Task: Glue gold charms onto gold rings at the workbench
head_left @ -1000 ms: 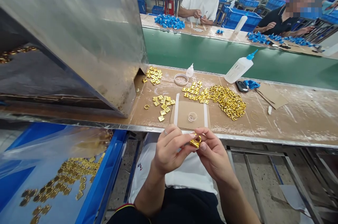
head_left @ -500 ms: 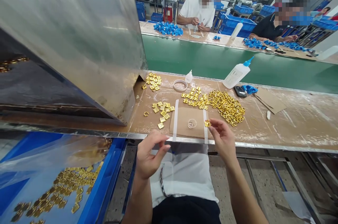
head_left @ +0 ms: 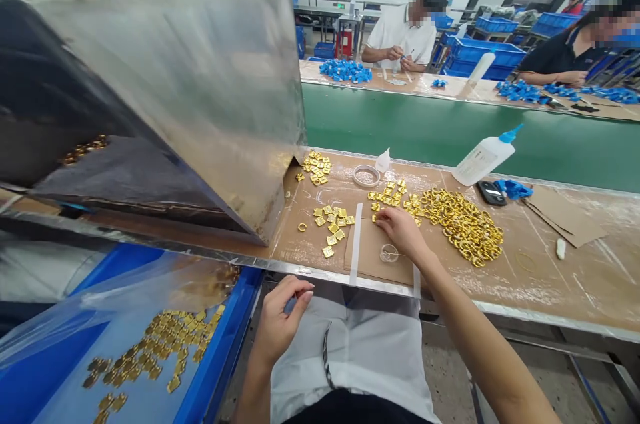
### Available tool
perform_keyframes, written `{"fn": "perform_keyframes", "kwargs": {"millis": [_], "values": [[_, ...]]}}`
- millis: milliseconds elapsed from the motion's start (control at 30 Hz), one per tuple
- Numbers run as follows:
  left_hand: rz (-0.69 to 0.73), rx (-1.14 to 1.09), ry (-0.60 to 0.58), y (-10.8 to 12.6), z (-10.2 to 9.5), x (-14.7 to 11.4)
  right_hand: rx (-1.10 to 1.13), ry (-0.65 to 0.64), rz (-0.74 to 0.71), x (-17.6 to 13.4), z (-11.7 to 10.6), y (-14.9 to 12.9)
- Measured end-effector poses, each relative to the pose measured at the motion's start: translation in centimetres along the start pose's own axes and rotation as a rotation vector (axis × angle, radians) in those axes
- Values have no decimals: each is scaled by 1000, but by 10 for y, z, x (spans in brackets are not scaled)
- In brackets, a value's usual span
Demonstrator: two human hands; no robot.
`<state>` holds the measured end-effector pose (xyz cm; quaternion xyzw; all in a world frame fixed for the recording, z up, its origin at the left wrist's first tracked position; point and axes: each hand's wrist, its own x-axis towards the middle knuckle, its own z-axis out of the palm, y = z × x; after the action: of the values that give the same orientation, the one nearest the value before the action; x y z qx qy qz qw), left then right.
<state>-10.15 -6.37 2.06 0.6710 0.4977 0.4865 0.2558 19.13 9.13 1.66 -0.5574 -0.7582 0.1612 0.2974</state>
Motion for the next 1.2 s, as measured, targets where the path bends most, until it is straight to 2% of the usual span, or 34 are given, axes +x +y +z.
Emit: {"fn": "perform_keyframes", "kwargs": {"millis": [267,400,500,633,733,833,933,1067,1133,1200], "values": [[-126,46,-53,-5,3,-5,-65,33,-151,8,-1,20],[-179,152,-18,-14,11,4,-41,137,-191,3,-12,22],[-210,297,-56,-13,25,23,-39,289,-183,-12,-22,16],[-334,527,-200,0,47,55,9,443,-49,-47,-31,6],[-385,592,-316,6,56,68,82,449,93,-79,-31,5],[-341,616,-356,3,56,71,182,401,220,-109,-27,8],[-263,567,-384,-6,50,70,213,393,303,-127,-23,10],[-125,342,-361,-14,46,67,194,361,287,-130,-22,6],[-69,167,-351,-13,50,66,225,338,265,-127,-22,3],[-84,4,-337,-8,62,62,285,313,249,-125,-21,-2]]}}
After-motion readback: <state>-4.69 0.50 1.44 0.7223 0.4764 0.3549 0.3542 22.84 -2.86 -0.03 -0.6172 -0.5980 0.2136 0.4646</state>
